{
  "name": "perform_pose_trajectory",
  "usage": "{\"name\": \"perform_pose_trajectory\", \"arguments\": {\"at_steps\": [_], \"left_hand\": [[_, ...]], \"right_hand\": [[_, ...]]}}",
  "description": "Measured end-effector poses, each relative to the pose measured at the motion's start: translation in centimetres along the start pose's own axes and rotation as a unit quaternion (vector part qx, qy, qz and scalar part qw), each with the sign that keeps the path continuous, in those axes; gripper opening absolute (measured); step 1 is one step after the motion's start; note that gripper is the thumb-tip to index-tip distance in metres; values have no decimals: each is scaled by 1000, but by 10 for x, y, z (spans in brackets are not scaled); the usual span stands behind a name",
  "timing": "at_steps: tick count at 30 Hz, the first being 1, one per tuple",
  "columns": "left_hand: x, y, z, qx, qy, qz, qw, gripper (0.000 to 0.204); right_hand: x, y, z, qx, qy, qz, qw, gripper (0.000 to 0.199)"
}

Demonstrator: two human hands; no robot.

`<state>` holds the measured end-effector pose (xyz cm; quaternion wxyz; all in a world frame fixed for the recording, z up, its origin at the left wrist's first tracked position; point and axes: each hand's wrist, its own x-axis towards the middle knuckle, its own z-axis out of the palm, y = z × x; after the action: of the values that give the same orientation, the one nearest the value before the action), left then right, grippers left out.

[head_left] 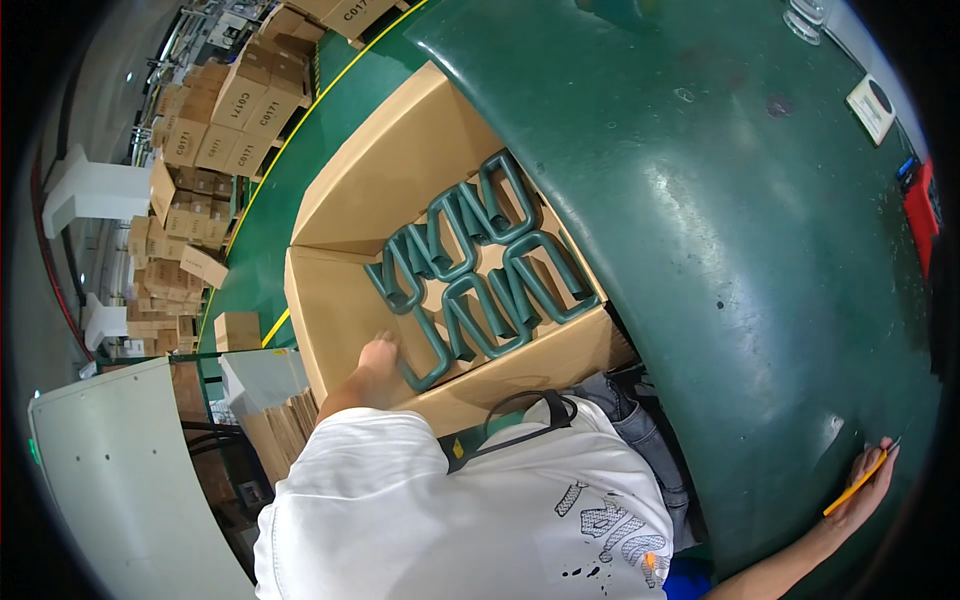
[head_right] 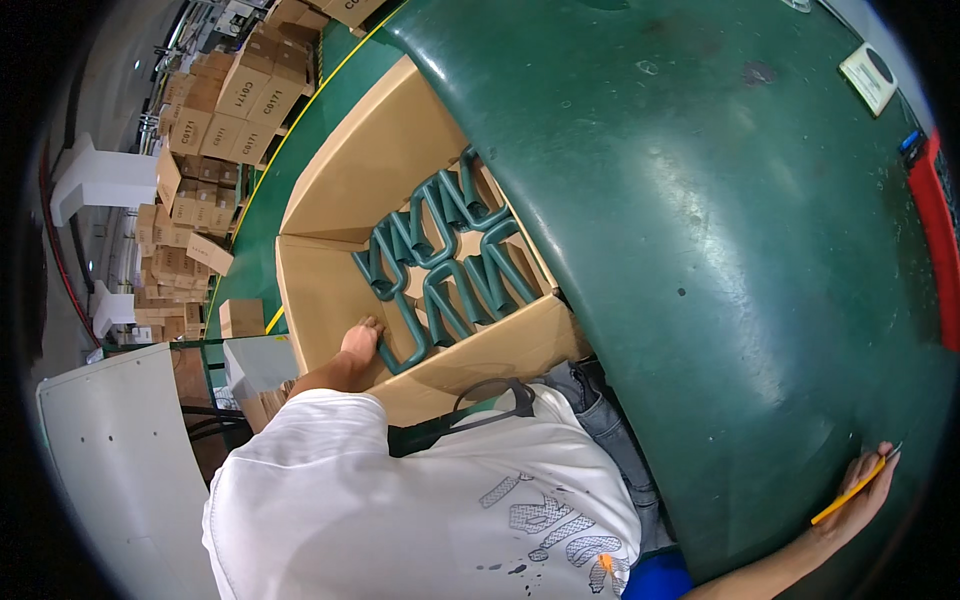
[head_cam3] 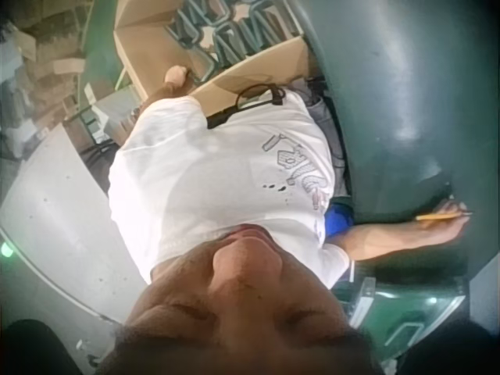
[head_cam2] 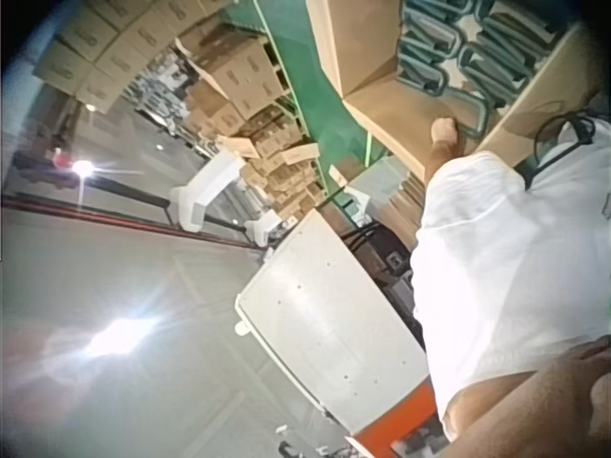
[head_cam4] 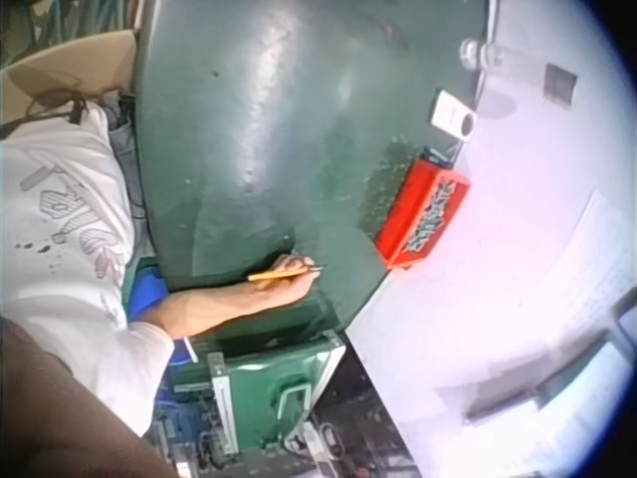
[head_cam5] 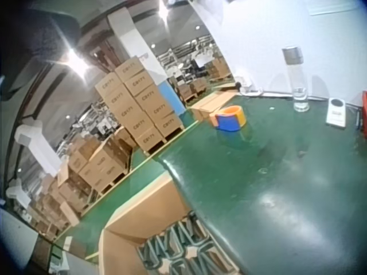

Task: Debur and inspect green U-shaped plastic handles and place them into a shipping box.

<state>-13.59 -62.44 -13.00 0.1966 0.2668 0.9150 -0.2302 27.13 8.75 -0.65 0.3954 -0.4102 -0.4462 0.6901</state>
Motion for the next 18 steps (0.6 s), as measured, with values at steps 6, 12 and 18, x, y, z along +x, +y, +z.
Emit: {"name": "perform_pose_trajectory", "arguments": {"at_steps": [6,12,18], "left_hand": [[37,27,-20,-173,88,-206,959,27],[57,47,-10,-395,113,-236,880,32],[62,47,-18,-430,16,-189,883,28]], "right_hand": [[3,1,-8,-3,12,-5,1000,29],[6,1,-12,-3,-10,-4,1000,30],[3,0,-5,-24,-22,-26,999,31]]}}
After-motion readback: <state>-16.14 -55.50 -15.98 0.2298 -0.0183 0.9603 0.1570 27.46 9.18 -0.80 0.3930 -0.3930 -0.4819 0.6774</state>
